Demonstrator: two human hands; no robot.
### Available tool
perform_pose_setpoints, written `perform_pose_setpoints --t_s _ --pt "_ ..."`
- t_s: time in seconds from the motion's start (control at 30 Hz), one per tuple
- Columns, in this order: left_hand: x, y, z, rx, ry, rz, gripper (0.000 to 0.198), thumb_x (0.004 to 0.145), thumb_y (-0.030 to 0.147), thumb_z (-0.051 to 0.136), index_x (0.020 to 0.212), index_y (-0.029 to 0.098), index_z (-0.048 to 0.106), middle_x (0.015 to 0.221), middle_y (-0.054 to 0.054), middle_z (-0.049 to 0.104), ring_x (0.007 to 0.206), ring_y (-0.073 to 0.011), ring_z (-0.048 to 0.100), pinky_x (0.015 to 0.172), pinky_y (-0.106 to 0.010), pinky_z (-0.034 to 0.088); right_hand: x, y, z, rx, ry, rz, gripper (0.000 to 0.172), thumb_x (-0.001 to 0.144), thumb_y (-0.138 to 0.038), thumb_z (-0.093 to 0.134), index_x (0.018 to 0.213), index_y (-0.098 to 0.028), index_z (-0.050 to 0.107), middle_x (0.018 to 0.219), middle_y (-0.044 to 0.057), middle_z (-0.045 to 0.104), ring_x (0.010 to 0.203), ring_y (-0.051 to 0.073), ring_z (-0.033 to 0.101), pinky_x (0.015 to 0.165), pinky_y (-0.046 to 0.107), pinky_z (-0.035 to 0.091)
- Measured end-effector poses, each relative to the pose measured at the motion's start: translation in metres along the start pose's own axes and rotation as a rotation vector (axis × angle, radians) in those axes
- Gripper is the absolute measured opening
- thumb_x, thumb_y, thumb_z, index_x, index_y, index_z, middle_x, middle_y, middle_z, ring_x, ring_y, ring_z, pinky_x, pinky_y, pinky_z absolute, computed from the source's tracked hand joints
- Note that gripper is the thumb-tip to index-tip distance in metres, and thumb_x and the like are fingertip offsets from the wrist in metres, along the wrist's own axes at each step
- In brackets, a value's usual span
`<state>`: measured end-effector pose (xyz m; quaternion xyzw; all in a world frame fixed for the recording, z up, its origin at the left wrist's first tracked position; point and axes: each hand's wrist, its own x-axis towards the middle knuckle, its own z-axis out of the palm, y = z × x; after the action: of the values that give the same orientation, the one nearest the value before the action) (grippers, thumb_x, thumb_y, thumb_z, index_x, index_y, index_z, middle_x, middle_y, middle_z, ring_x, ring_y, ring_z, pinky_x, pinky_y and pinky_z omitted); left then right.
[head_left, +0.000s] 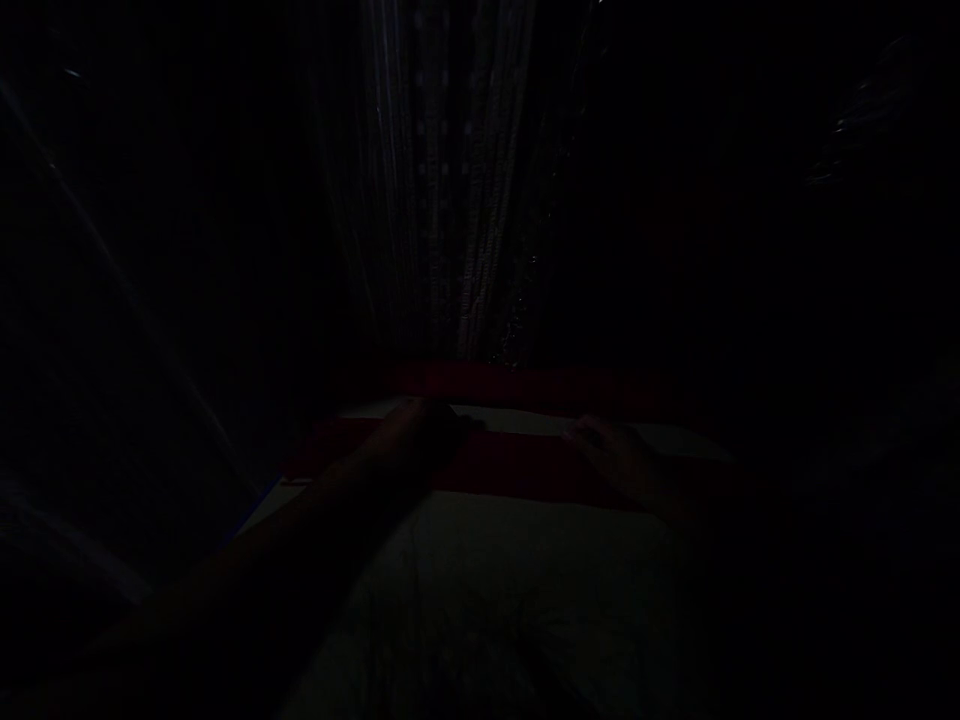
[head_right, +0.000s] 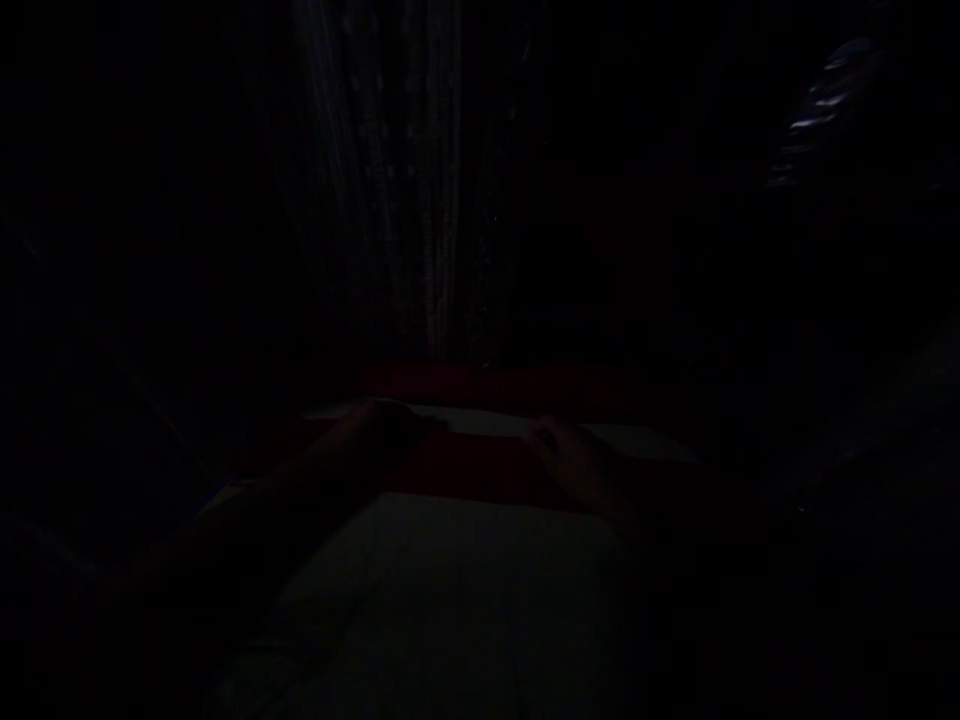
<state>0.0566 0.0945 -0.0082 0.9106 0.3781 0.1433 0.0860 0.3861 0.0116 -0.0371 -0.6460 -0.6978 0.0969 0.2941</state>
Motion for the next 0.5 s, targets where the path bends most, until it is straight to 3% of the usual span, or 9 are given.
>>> perform_pose_setpoints --t_s 0.17,0.3,0.4,0.5 --pt "0.001 0.012 -0.003 0.031 0.021 -0.015 0.056 0.102 0.055 0.035 0.103 0.019 0.077 0.097 -0.008 0.075 0.083 -0.0212 0.070 0.077 -0.031 0.051 -0.001 -0.001 0.001 -0.014 -0.003 0.021 0.040 0.094 -0.057 0.044 0.103 -0.023 0.063 0.104 0.005 0.070 0.093 0.021 0.066 0.084 0.039 0.051" --pt "-0.007 0.027 -0.010 0.045 0.038 0.018 0.052 0.102 0.057 0.036 0.121 0.025 0.073 0.119 -0.007 0.073 0.106 -0.0239 0.068 0.092 -0.034 0.050 -0.001 0.000 0.002 -0.040 0.011 -0.007 0.039 0.094 -0.055 0.046 0.105 -0.022 0.064 0.105 0.005 0.069 0.093 0.020 0.065 0.083 0.036 0.050" --pt "-0.017 0.043 -0.010 0.036 0.030 0.093 0.048 0.103 0.053 0.036 0.138 0.032 0.061 0.144 -0.004 0.060 0.133 -0.0246 0.054 0.110 -0.039 0.040 -0.002 -0.001 -0.001 -0.096 0.007 -0.056 0.040 0.097 -0.052 0.043 0.107 -0.020 0.065 0.113 0.008 0.067 0.098 0.020 0.063 0.086 0.036 0.049" --pt "-0.026 0.056 -0.004 0.025 -0.071 0.135 0.057 0.105 0.056 0.026 0.155 0.033 0.038 0.163 -0.003 0.035 0.151 -0.0279 0.030 0.122 -0.053 0.020 -0.007 -0.001 -0.007 -0.166 -0.009 -0.127 0.048 0.100 -0.054 0.037 0.112 -0.017 0.066 0.122 0.011 0.063 0.106 0.022 0.061 0.094 0.039 0.048"
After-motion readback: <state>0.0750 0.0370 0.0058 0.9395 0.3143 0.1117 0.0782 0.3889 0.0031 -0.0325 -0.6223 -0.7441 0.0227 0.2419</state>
